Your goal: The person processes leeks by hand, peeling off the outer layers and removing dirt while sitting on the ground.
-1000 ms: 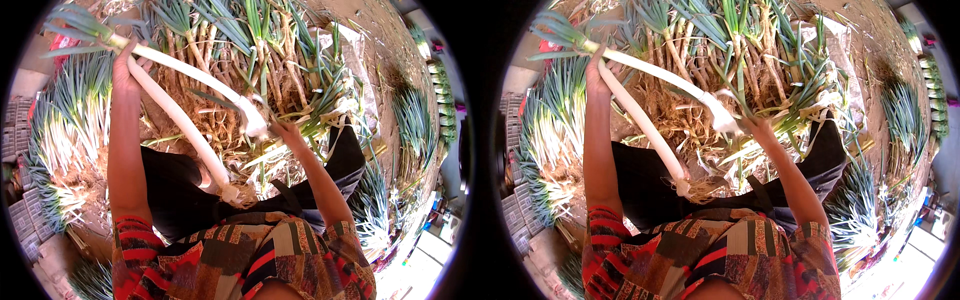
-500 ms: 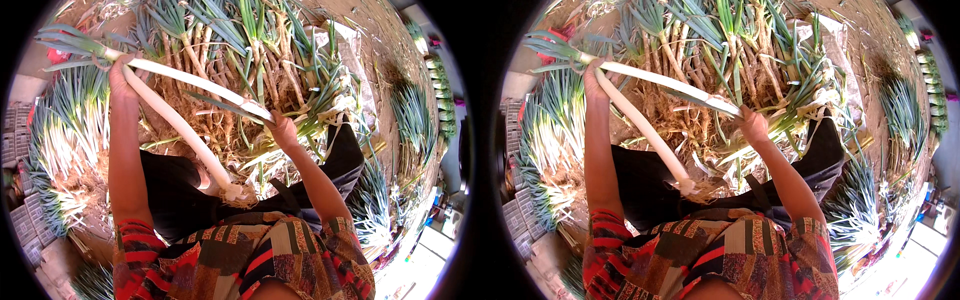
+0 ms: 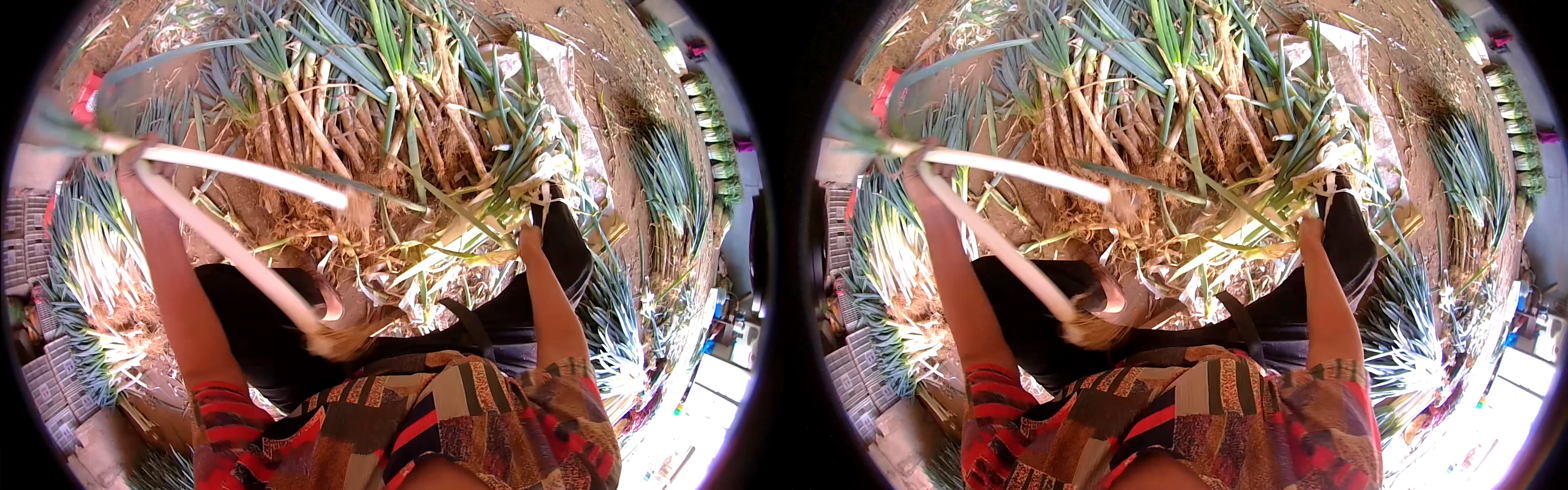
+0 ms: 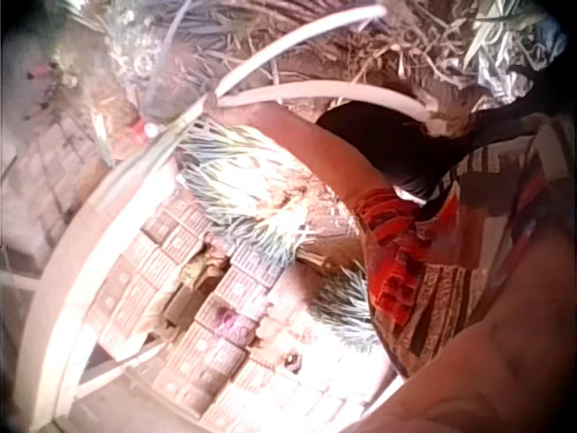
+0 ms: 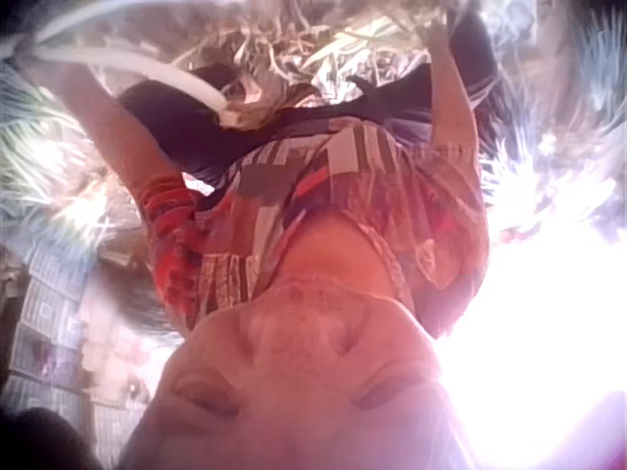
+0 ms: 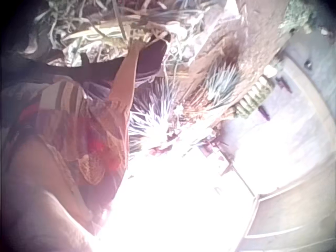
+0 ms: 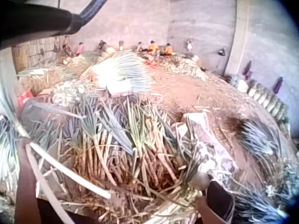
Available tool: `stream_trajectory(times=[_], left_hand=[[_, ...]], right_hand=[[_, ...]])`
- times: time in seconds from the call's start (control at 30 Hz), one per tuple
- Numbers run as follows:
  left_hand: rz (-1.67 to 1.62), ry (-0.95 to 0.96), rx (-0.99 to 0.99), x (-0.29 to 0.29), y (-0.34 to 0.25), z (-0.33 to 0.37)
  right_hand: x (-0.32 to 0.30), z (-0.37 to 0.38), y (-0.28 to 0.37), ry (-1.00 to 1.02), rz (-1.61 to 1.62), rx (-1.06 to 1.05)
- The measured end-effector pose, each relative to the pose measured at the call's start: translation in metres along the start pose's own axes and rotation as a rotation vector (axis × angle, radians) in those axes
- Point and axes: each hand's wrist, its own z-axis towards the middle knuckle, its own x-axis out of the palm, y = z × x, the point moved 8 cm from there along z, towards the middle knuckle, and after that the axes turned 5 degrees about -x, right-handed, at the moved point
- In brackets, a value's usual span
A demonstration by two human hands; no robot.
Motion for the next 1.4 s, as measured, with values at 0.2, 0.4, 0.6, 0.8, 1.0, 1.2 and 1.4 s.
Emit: stream_trajectory(times=[0.2, 0.4, 0.6, 0.8, 1.0, 1.2, 1.4], left_hand=[[-0.066, -0.340, 0.226, -0.006, -0.001, -0.005], [-0.024, -0.137, 0.136, -0.004, 0.008, 0.009], [-0.155, 0.016, -0.014, 0.019, 0.036, 0.015], [-0.259, 0.080, -0.128, 0.026, 0.059, 0.013], [-0.278, 0.030, -0.115, 0.013, 0.055, 0.018], [-0.195, -0.173, -0.090, -0.009, 0.049, 0.022], [-0.330, -0.024, -0.068, -0.005, 0.038, 0.022]], right_hand=[[0.088, -0.095, 0.079, 0.611, -1.002, -0.470], [0.118, -0.158, 0.229, 0.380, -0.507, -0.769], [0.183, -0.280, 0.332, 0.875, 0.034, -0.709], [0.182, -0.297, 0.296, 1.206, 0.397, -0.232], [0.139, -0.272, 0.276, 0.833, 0.351, -0.270], [0.039, -0.097, 0.147, 0.451, 0.797, 0.039], [0.064, -0.189, 0.219, 0.377, 0.317, -0.250]])
